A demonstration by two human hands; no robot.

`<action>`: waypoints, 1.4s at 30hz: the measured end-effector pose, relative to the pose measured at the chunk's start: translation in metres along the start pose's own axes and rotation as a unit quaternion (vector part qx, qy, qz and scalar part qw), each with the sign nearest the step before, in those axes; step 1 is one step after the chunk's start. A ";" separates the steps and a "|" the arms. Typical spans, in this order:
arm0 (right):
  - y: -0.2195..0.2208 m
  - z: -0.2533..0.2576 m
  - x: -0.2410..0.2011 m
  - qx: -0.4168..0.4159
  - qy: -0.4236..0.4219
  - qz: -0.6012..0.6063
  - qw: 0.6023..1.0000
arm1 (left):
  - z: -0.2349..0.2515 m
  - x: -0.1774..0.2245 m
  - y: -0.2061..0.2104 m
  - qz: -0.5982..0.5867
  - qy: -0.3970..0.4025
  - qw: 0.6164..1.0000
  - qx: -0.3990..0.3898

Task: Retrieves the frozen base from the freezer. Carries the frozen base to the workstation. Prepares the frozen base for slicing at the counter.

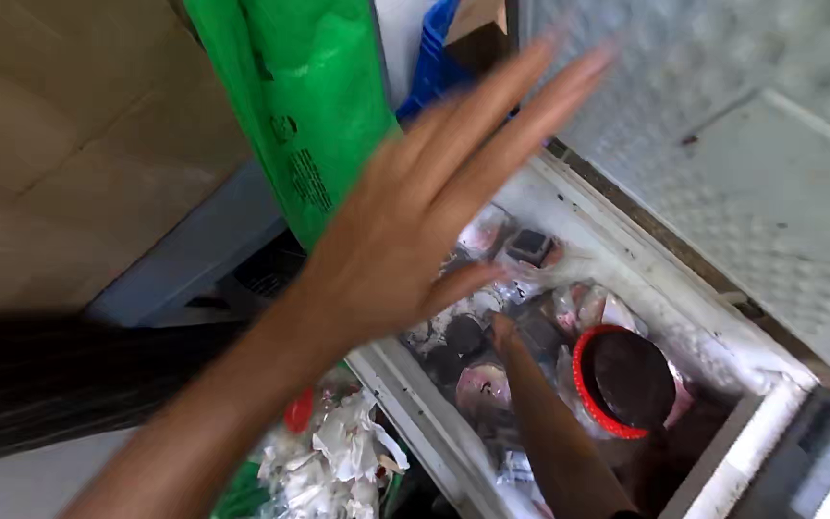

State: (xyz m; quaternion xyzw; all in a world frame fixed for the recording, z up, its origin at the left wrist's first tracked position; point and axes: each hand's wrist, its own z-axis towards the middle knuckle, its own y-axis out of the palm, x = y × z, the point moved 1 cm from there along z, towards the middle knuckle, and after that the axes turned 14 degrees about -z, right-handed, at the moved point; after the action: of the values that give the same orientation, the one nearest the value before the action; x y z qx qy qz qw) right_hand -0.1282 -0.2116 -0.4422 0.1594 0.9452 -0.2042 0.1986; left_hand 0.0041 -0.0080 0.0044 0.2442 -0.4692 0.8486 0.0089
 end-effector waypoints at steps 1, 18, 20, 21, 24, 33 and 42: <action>0.002 0.005 -0.002 0.004 0.003 -0.011 1.000 | -0.047 -0.017 0.028 -0.063 -0.107 0.992 -0.009; -0.002 0.032 0.003 0.007 0.080 0.094 0.992 | -0.229 0.083 0.224 -0.455 -0.465 0.760 0.002; 0.004 0.034 0.007 0.008 0.061 0.123 0.991 | -0.234 0.081 0.222 -0.455 -0.468 0.757 0.034; 0.007 0.032 0.011 0.003 0.043 0.136 0.990 | -0.237 0.081 0.222 -0.456 -0.472 0.753 0.046; 0.008 0.043 0.032 -0.043 -0.017 0.143 0.989 | -0.243 0.083 0.221 -0.465 -0.483 0.739 0.068; -0.033 0.039 0.026 0.037 -0.102 0.062 0.992 | -0.261 0.094 0.219 -0.460 -0.473 0.737 0.148; -0.146 -0.068 0.035 0.084 -0.105 0.050 0.990 | -0.251 0.048 0.247 -0.423 -0.526 0.596 0.434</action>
State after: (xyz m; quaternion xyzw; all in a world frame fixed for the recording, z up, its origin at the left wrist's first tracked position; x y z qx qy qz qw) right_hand -0.2358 -0.2994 -0.3534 0.1998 0.8893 -0.2888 0.2928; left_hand -0.2007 0.0448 -0.2811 0.7947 0.1872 0.5773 0.0113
